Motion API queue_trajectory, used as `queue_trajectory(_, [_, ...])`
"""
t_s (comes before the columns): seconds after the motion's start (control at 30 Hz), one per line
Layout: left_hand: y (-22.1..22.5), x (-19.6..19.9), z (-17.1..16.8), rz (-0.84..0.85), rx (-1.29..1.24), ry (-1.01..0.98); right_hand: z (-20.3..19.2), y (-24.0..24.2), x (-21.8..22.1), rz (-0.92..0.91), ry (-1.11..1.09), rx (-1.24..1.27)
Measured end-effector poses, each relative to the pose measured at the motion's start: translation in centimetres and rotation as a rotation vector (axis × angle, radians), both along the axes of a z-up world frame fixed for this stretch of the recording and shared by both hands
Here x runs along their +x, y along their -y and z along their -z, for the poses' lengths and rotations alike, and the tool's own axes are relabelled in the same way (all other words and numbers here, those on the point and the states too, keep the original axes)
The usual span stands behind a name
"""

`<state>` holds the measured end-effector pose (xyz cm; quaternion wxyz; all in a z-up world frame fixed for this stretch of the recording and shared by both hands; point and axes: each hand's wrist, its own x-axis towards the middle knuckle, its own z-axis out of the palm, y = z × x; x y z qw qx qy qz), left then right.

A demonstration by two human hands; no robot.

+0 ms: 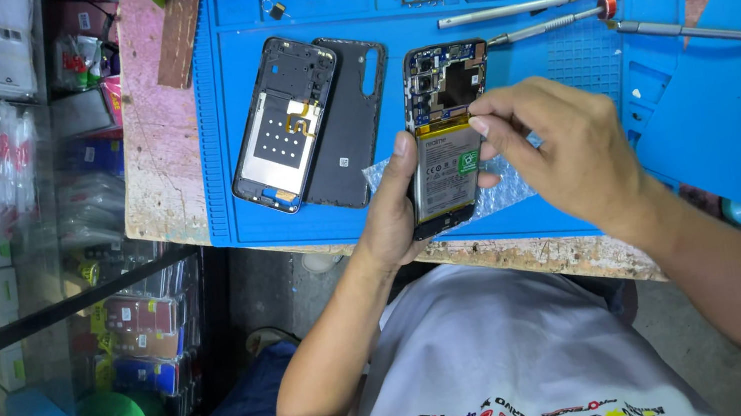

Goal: The person removes the back panel and internal battery from a mobile phone using a thin prying tool and their hands, then cleans the adhesive residue from the inner chassis with a cloth.

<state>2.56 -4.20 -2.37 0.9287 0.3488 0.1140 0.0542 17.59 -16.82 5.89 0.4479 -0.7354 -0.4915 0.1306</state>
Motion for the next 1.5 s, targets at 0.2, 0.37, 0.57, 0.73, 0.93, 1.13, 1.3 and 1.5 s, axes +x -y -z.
queue_trajectory(0.2, [0.2, 0.1, -0.2, 0.029, 0.05, -0.003, 0.6, 0.5, 3.0, -0.117, -0.206, -0.165])
queue_trajectory(0.37, [0.9, 0.1, -1.1, -0.14, 0.067, 0.031, -0.3, 1.8, -0.5, -0.075, 0.271, 0.007])
queue_trajectory(0.57, [2.4, -0.3, -1.3, -0.189, 0.218, 0.029, 0.5, 1.6, -3.2, -0.035, 0.299, 0.021])
queue_trajectory(0.73, [2.5, -0.4, -1.7, -0.164, 0.328, 0.03, 1.1, 1.6, -2.8, -0.03, 0.305, 0.031])
queue_trajectory(0.93, [2.7, -0.5, -1.7, -0.16, 0.36, 0.012, 0.8, 1.6, -1.7, -0.093, 0.189, 0.024])
queue_trajectory(1.13, [2.5, -0.4, -1.5, -0.157, 0.371, 0.018, 0.6, 1.5, -1.8, -0.107, 0.247, 0.002])
queue_trajectory(1.3, [2.9, -0.4, -0.7, -0.212, 0.366, 0.016, 1.2, 1.0, -2.0, -0.07, 0.33, 0.033])
queue_trajectory(1.5, [3.4, -0.9, -1.0, -0.306, 0.505, -0.032, 1.9, 0.5, -2.0, 0.066, 0.242, 0.125])
